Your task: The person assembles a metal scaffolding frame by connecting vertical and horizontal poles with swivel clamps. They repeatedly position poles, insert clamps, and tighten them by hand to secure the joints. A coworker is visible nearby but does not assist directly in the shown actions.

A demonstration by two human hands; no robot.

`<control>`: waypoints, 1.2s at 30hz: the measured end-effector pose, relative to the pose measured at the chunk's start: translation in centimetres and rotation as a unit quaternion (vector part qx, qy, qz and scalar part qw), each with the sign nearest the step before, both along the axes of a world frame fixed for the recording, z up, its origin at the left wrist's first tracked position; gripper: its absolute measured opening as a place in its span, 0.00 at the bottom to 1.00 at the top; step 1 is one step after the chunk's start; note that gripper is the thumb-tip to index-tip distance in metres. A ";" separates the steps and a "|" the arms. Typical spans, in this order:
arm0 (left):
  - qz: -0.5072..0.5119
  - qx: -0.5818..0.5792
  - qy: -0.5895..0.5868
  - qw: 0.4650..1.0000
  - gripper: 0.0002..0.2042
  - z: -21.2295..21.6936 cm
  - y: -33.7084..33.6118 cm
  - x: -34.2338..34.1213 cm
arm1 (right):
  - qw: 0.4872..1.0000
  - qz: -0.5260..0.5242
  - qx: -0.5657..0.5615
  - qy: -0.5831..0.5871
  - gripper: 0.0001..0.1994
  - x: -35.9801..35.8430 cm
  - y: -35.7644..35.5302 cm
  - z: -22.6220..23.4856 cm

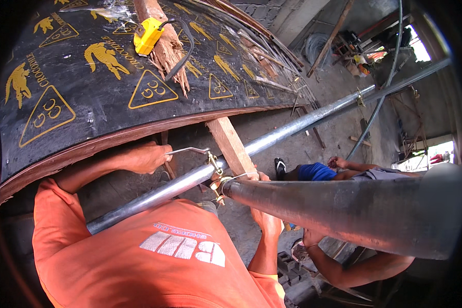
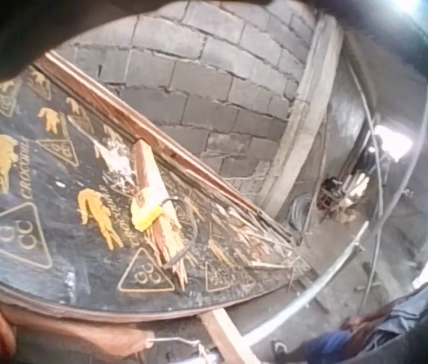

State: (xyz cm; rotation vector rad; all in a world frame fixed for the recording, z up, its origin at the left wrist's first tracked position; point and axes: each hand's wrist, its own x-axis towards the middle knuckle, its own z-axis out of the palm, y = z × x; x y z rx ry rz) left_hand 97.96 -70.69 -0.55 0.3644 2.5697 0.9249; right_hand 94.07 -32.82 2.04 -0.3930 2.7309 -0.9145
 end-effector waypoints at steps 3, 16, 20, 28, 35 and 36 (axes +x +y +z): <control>-0.051 0.003 0.028 0.998 0.09 0.1 0.3 -0.8 | 0.999 0.031 0.005 0.038 0.19 -0.1 0.7 -1.1; -0.120 0.029 -0.097 0.988 0.11 0.5 0.5 -0.3 | 0.997 0.032 0.008 0.064 0.21 0.0 0.6 -1.0; -0.061 0.022 -0.168 0.984 0.13 -6.1 1.4 1.0 | 0.999 -0.017 0.038 0.012 0.20 -0.2 -0.4 0.0; 0.056 0.359 -0.008 0.932 0.27 -32.0 13.9 -10.8 | 1.000 -0.026 0.014 -0.007 0.23 -0.3 -1.0 1.0; 0.339 0.283 -0.050 0.896 0.18 -28.2 13.1 -9.8 | 0.995 -0.010 0.088 0.035 0.23 0.0 -0.3 0.1; 0.333 0.236 -0.057 0.911 0.17 -26.2 11.5 -8.2 | 0.991 0.028 0.111 0.074 0.23 -0.1 -0.2 -0.1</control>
